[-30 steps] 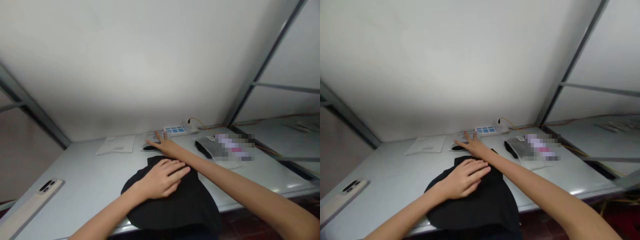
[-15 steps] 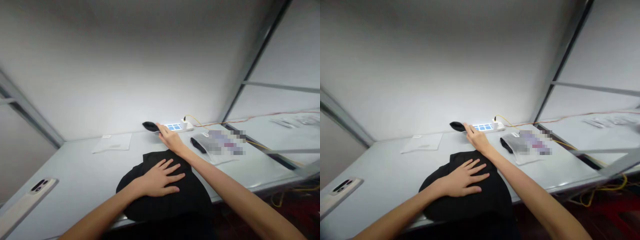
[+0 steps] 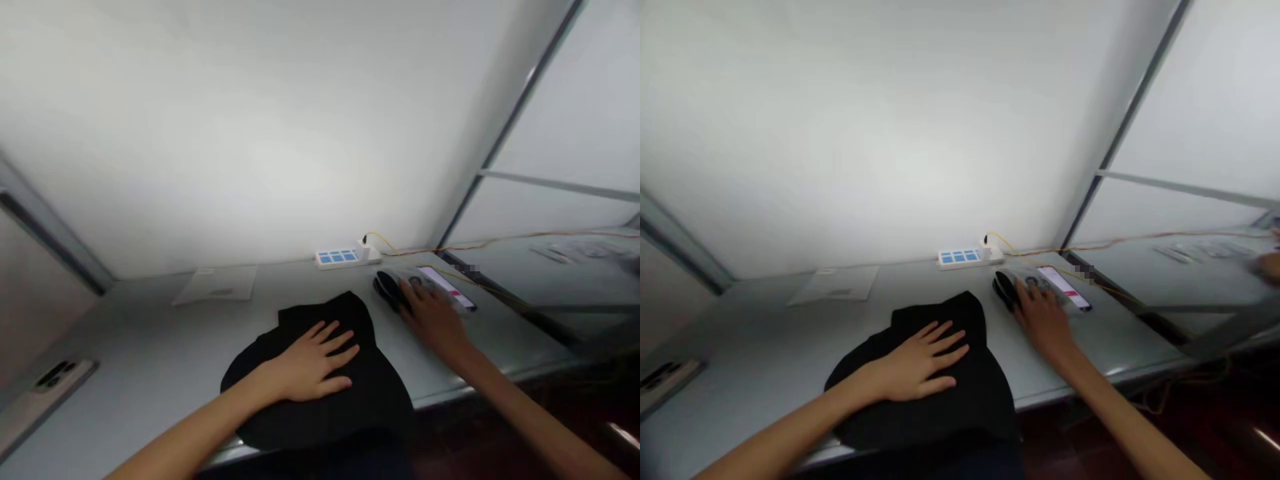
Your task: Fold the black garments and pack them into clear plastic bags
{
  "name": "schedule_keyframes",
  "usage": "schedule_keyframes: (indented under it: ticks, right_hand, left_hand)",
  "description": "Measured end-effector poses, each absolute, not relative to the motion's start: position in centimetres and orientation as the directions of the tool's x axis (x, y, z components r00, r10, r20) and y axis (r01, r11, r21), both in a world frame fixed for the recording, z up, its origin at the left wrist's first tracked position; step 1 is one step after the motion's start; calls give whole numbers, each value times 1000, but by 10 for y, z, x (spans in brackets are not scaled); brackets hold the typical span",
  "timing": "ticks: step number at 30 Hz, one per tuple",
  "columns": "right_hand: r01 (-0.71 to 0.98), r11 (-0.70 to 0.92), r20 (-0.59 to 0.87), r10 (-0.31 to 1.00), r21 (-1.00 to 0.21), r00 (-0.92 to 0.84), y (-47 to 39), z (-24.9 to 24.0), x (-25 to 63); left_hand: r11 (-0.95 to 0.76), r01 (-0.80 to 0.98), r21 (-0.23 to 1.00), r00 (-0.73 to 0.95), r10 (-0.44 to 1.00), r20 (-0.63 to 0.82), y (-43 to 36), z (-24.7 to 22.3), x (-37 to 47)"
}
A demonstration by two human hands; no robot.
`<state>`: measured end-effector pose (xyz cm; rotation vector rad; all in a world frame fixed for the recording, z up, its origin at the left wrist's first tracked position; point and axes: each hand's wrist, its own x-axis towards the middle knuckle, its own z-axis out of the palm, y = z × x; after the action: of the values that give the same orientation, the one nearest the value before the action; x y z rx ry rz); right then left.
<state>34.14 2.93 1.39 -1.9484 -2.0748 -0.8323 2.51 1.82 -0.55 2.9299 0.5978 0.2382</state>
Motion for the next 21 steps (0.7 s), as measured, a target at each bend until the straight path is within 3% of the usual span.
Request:
schedule_keyframes:
  ticks: [5,8,13,17,19,21]
  right_hand:
    - [970,-6,548,826,244,-133,40,9,332]
    - [969,85,581,787,231,-208,61,17,339]
    - [954,194,446,850,227,-280,100,-13,354]
    - [976,191,440,871,110,-220,87,-16,344]
    - [962,272,456,851,39,-259,55,-9,327]
    - [867,497,416,785,16,-458,12,-8,308]
  left_hand:
    - [-907,377,187,907,403,126,17,-3,25]
    - [-902,380,202,904,409,124,17,-4,25]
    - [-892,399,214,896,429,118,29,-6,22]
    - [-907,385,173,904,408,126,32,11,15]
    - [-892,429,143,886,446,128,19,24,4]
    - [-847,514,133,837,530,140,-5,33,-12]
